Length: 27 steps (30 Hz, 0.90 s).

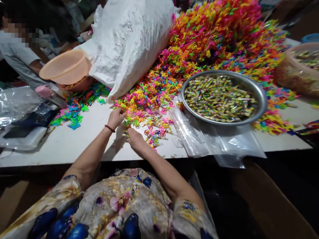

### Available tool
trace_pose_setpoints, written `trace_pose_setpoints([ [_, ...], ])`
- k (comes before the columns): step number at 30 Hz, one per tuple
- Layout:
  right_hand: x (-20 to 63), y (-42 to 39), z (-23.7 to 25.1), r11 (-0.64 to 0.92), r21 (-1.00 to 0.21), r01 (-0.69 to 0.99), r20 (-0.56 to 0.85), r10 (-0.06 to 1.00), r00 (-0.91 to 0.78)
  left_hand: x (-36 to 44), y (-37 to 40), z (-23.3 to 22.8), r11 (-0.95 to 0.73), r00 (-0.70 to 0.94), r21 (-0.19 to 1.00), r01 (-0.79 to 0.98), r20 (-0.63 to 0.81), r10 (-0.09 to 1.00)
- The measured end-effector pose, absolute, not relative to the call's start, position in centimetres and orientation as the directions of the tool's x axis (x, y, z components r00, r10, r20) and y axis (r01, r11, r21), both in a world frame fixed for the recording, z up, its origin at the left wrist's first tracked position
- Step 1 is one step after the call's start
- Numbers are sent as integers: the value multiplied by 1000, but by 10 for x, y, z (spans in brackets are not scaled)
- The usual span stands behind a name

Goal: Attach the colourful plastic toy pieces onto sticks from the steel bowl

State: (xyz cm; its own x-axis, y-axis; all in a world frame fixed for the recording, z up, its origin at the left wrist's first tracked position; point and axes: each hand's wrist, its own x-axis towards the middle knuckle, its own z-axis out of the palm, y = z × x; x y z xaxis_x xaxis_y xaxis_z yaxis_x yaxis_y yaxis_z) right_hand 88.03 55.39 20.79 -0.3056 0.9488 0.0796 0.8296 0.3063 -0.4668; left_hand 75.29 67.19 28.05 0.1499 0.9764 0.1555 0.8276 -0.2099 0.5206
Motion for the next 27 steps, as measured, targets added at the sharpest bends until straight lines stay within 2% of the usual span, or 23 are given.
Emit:
trace_pose_setpoints([
  [3,902,557,205,452,-416,789,128,888,-442,745,646,237,-108,67,614,782,90,994],
  [6,924,572,209,477,-391,787,116,874,-472,750,634,215,-77,44,722,688,65,997],
  [8,937,584,217,397,-480,782,116,912,-393,753,630,212,-26,11,830,557,24,1000],
  [11,948,594,234,249,-641,727,127,967,-219,753,625,215,155,-63,954,257,-144,988],
  [14,943,583,246,129,-834,537,92,991,-95,746,616,218,326,-62,945,-18,-326,943],
  [17,924,560,244,-48,-987,153,-54,998,-32,734,603,219,370,4,902,-221,-379,925],
  [20,899,538,228,-199,-969,-149,-191,979,-64,720,588,220,399,65,836,-376,-405,912],
  [22,883,530,216,-268,-917,-296,-255,964,-80,712,580,222,437,126,802,-407,-425,896],
  [24,872,527,207,-296,-888,-352,-289,954,-74,707,574,222,444,142,799,-406,-425,894],
  [27,863,525,201,-275,-918,-285,-271,961,-53,703,571,223,407,55,815,-412,-424,904],
])
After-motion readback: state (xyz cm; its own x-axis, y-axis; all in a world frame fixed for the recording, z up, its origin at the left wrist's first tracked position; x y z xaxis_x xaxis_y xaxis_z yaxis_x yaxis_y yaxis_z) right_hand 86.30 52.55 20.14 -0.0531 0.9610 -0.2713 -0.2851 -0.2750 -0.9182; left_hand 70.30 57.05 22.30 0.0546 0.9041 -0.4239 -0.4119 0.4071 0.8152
